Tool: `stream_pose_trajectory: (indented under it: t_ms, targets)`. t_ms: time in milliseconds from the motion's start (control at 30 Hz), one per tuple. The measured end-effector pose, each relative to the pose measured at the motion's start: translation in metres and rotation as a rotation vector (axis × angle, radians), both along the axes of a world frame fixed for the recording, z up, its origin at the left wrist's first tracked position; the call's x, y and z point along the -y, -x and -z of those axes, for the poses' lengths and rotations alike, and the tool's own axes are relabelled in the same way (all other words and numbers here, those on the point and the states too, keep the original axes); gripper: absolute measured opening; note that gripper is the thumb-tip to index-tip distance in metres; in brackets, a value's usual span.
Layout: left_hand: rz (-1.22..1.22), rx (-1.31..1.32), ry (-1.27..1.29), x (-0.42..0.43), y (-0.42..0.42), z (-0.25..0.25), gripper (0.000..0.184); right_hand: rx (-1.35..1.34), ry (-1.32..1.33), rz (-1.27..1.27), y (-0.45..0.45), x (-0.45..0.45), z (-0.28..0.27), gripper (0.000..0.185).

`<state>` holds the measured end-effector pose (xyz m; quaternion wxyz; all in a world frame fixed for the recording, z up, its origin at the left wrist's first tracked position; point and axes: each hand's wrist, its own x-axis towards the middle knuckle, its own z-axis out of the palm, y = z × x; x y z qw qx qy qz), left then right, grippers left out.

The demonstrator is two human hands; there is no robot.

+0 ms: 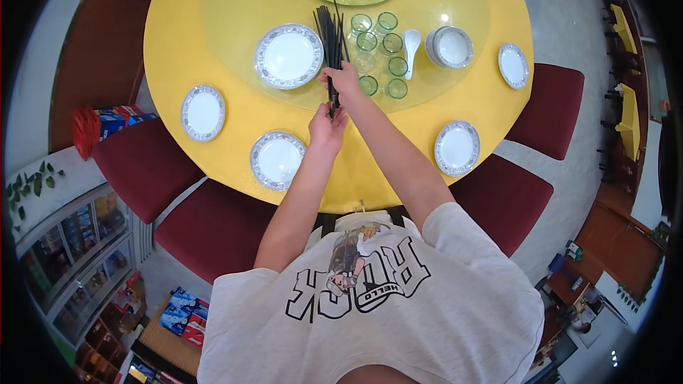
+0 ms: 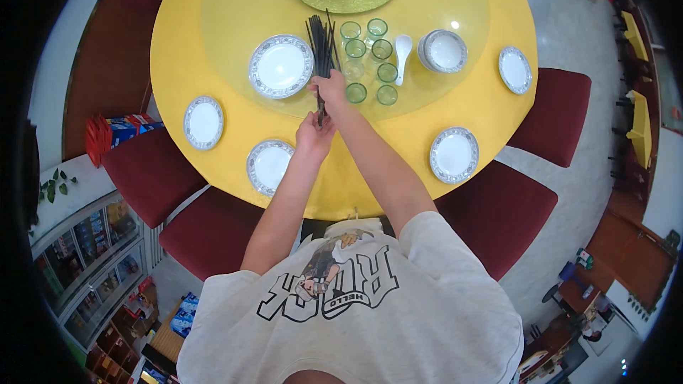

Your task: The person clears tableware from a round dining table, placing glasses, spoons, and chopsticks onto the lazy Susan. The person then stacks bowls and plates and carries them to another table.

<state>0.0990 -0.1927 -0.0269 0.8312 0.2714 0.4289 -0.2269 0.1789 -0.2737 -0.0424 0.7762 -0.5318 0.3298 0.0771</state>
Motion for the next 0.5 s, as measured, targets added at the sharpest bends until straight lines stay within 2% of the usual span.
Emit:
stream_pose_trajectory:
  t_ms: [100,200,267,367,500]
  targets:
    - [-0.038,0.112,0.078,0.011,-0.014,0.004,0.029,-0.016,0.028,-0.016,-0.006,0.001,0.005,0.014]
    - [-0.037,0.077,0.066,0.017,-0.022,0.007,0.025,-0.041,0.162,-0.047,-0.005,0.002,0.009,0.018]
    - [-0.018,0.080,0.046,0.018,-0.026,0.015,0.023,-0.071,0.467,-0.183,-0.006,0.003,0.011,0.025]
    - [-0.034,0.050,0.079,0.016,-0.028,0.024,0.021,-0.056,0.462,-0.144,-0.004,0.000,0.016,0.030]
    - [-0.099,-0.030,0.007,0.015,-0.033,0.013,0.020,-0.081,0.433,-0.097,-0.004,-0.005,0.007,0.032]
